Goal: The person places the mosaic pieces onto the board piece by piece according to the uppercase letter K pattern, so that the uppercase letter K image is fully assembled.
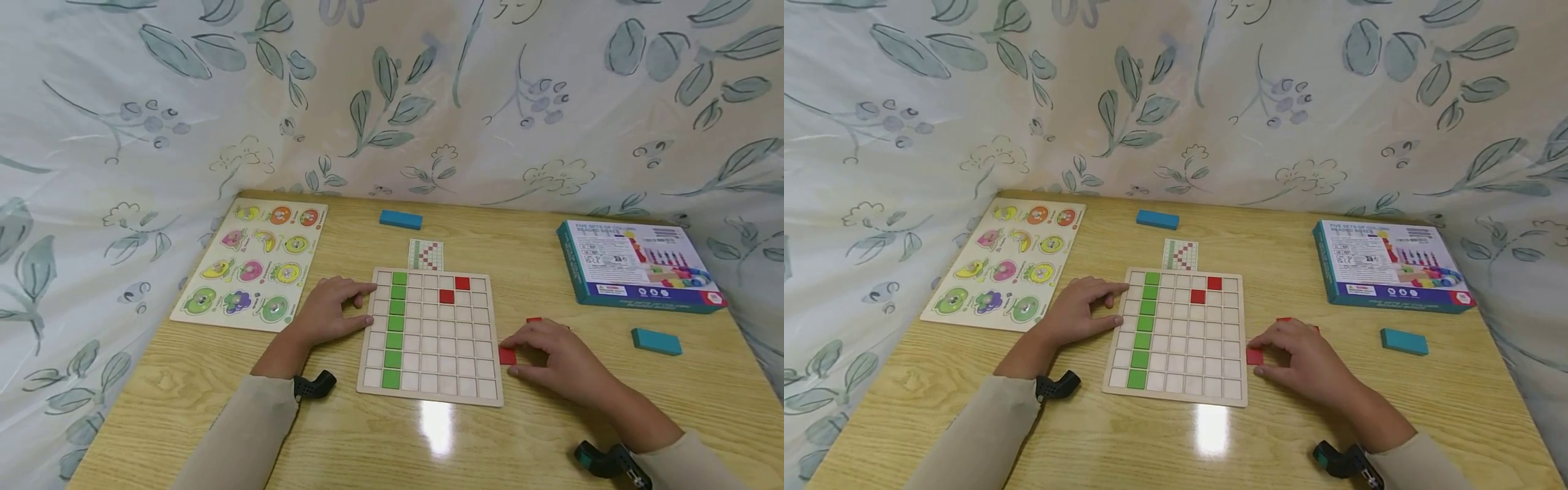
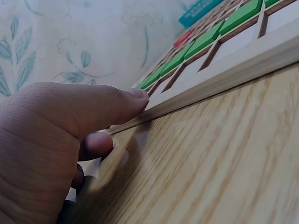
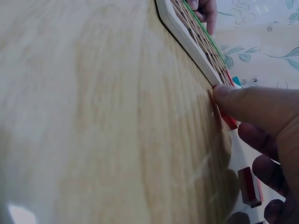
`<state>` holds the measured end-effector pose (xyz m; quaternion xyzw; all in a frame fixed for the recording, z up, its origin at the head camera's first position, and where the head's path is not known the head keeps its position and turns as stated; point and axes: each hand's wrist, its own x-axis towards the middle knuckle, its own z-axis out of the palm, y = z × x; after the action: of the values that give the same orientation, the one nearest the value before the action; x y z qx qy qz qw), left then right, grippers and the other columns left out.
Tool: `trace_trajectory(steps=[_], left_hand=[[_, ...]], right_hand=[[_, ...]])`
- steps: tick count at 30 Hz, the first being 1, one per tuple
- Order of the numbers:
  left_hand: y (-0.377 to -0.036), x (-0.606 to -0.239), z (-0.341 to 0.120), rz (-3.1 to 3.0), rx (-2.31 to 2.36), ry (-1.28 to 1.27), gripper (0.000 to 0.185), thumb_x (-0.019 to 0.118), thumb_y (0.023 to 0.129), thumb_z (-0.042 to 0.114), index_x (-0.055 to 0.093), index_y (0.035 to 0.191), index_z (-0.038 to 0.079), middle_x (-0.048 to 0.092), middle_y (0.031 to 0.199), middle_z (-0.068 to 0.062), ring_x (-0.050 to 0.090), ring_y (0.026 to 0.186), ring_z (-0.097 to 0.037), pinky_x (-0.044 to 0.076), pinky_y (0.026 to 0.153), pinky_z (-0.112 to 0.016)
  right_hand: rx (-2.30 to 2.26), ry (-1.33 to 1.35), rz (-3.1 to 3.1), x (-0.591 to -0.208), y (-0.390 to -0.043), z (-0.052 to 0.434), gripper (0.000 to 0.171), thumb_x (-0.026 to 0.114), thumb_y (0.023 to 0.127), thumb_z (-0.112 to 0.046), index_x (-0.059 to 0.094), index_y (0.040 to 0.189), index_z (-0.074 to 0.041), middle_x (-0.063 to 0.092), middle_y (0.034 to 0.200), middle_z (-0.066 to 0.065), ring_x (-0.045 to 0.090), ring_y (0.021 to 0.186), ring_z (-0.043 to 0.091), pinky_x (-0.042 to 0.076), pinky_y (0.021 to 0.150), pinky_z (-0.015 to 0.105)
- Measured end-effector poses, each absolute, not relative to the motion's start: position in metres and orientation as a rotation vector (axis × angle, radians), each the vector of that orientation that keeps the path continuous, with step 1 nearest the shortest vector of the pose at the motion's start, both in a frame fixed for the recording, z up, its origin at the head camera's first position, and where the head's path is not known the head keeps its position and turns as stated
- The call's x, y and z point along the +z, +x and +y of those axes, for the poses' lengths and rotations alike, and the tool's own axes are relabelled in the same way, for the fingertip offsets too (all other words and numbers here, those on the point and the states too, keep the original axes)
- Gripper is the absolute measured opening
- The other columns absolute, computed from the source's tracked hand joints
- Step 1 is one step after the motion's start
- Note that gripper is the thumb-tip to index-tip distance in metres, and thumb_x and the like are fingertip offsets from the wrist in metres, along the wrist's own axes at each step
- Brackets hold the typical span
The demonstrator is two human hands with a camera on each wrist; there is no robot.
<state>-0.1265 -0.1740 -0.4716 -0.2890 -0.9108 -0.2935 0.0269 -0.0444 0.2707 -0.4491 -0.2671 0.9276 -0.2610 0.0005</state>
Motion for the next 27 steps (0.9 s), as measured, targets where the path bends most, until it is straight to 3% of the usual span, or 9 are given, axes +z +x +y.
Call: trace_trajectory(steps=[5, 16, 27], left_hand=[[-0.1266, -0.4714, -0.1741, -2.833, -0.907, -0.874, 0.054, 0.086, 0.088, 0.039, 0.074, 0.136, 0.019, 0.058, 0.090, 0.015, 0.053, 0.089, -0.014, 0.038, 0.088, -0.044], [-0.1262, -0.4690, -0.1744, -2.838, -0.910, -0.872, 0.055, 0.086, 0.087, 0.039, 0.074, 0.137, 0.018, 0.059, 0.090, 0.015, 0.054, 0.090, -0.014, 0.038, 0.089, -0.044], [-0.1253, -0.4683, -0.1736, -2.820, -0.918, -0.886, 0.054, 0.087, 0.087, 0.038, 0.074, 0.136, 0.018, 0.059, 0.090, 0.013, 0.052, 0.087, -0.014, 0.038, 0.087, -0.043]], right_hand=[[-0.790, -0.811, 2.911, -0.4457, -0.0441, 0.2693, 0.038, 0.095, 0.082, -0.021, 0.080, 0.115, -0.030, 0.070, 0.113, -0.016, 0.063, 0.107, 0.013, 0.050, 0.096, 0.049], [-0.778, -0.781, 2.902, -0.4408, -0.0437, 0.2661, 0.034, 0.094, 0.081, -0.016, 0.080, 0.109, -0.030, 0.070, 0.109, -0.016, 0.063, 0.104, 0.012, 0.051, 0.096, 0.051], [-0.813, -0.869, 2.949, -0.4438, -0.0480, 0.2728, 0.036, 0.096, 0.080, -0.016, 0.078, 0.108, -0.030, 0.068, 0.107, -0.018, 0.057, 0.093, 0.006, 0.051, 0.080, 0.033]])
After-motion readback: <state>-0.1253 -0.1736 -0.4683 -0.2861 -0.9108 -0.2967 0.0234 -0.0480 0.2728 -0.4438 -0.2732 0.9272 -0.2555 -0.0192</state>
